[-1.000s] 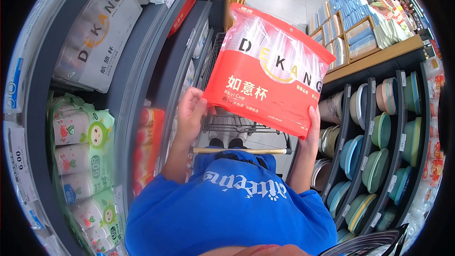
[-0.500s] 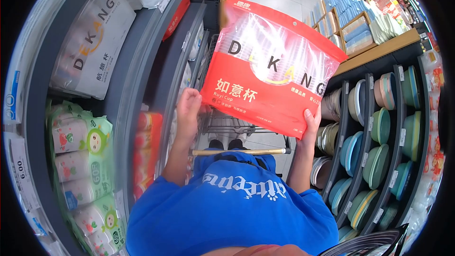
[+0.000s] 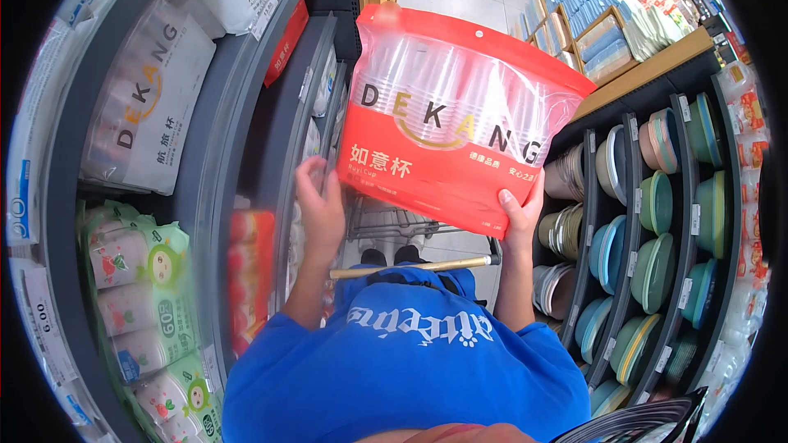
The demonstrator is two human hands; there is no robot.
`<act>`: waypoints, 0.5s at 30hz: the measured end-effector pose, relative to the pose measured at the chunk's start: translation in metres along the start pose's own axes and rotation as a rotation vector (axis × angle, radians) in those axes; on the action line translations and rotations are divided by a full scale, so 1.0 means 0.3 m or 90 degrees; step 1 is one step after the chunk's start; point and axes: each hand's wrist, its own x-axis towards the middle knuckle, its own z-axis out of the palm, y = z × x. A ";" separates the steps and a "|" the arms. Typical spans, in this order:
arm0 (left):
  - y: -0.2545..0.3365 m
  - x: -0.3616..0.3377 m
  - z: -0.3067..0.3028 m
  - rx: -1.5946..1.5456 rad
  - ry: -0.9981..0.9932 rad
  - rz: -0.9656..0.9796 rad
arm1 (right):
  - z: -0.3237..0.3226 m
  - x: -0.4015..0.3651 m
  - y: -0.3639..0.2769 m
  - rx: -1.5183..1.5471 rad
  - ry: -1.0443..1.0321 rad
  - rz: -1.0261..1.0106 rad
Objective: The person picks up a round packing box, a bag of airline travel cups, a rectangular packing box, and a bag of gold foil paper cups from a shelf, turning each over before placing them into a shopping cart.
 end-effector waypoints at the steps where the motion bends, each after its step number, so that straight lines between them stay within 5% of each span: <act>1: 0.031 -0.008 0.005 0.136 0.045 0.100 | 0.019 -0.004 -0.005 0.014 0.010 0.016; 5: 0.040 -0.055 0.059 0.360 -0.139 0.391 | 0.129 -0.042 -0.027 0.091 0.032 0.112; 11: -0.007 -0.044 0.116 0.174 0.010 0.437 | 0.222 -0.120 -0.020 0.161 -0.074 0.143; 12: 0.010 -0.018 0.107 0.125 0.033 0.418 | 0.239 -0.117 -0.060 0.193 -0.143 0.131; 14: 0.006 -0.020 0.097 -0.179 -0.046 0.010 | 0.217 -0.108 -0.033 0.144 -0.194 0.117; 15: -0.015 -0.012 0.101 -0.370 -0.053 -0.096 | 0.204 -0.106 -0.009 0.123 -0.219 0.110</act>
